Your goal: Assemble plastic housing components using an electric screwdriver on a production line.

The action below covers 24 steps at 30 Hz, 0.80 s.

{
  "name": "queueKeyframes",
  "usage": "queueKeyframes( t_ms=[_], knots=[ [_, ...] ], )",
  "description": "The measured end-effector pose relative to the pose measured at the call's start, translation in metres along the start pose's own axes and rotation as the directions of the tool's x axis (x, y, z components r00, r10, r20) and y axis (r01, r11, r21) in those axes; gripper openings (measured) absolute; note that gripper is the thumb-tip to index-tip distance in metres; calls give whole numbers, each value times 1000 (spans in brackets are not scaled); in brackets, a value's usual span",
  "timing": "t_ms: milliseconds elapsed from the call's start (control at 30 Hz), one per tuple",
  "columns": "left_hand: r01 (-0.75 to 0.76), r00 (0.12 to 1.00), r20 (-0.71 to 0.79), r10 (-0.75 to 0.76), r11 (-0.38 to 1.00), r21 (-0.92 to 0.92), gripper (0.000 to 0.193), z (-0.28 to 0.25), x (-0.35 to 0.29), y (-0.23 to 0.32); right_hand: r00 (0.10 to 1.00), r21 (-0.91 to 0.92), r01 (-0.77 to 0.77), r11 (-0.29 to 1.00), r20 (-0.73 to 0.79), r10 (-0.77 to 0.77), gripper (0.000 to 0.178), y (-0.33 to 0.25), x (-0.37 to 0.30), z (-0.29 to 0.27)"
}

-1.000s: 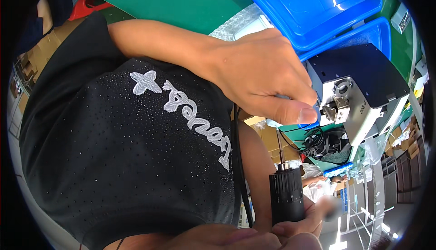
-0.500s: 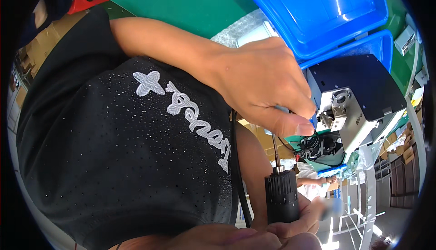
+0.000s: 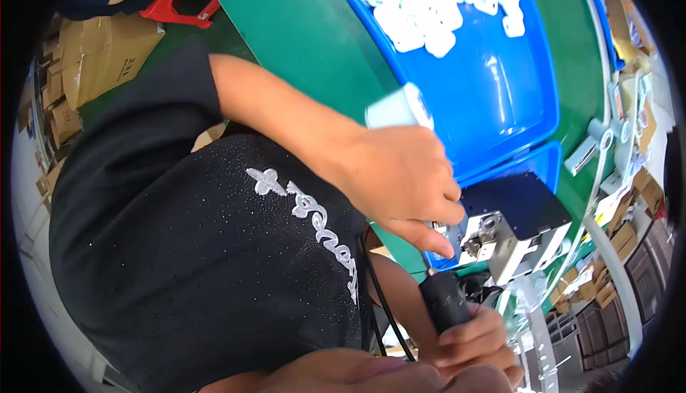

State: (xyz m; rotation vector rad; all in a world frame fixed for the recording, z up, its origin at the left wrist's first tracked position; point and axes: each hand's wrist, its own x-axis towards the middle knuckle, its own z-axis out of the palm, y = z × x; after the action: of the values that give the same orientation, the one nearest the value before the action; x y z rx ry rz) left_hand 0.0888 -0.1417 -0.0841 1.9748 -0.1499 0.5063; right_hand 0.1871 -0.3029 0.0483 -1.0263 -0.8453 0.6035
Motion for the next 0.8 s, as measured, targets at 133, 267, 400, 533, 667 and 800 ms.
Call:
queueKeyframes(
  t_ms=[133, 267, 400, 533, 667, 800],
  knots=[
    [-199, 965, -41, 258, 829, 523, 42, -75, 55, -32, 992, 28, -46, 999, -117, 49, 57, 35, 28, 12],
    [-256, 960, 92, 265, 691, 676, 51, -127, 150, -126, 895, -538, -446, 716, -252, 368, 45, 107, 72, 32],
    [-373, 927, 335, 168, 355, 857, 53, -171, 206, -224, 914, -948, -213, 237, -108, 391, 55, 160, 100, 62],
    [-144, 988, 153, 0, 331, 933, 55, -182, 207, -261, 900, -984, -103, 142, -31, 434, 59, 201, 102, 61],
    [-297, 876, 71, 477, 418, 859, 49, -165, 184, -191, 904, -973, -171, 156, -92, 417, 58, 200, 101, 45],
    [-74, 867, -213, 451, 539, 839, 44, -224, 64, -103, 882, -976, -149, 161, -58, 468, 60, 202, 114, 53]
  ],
)
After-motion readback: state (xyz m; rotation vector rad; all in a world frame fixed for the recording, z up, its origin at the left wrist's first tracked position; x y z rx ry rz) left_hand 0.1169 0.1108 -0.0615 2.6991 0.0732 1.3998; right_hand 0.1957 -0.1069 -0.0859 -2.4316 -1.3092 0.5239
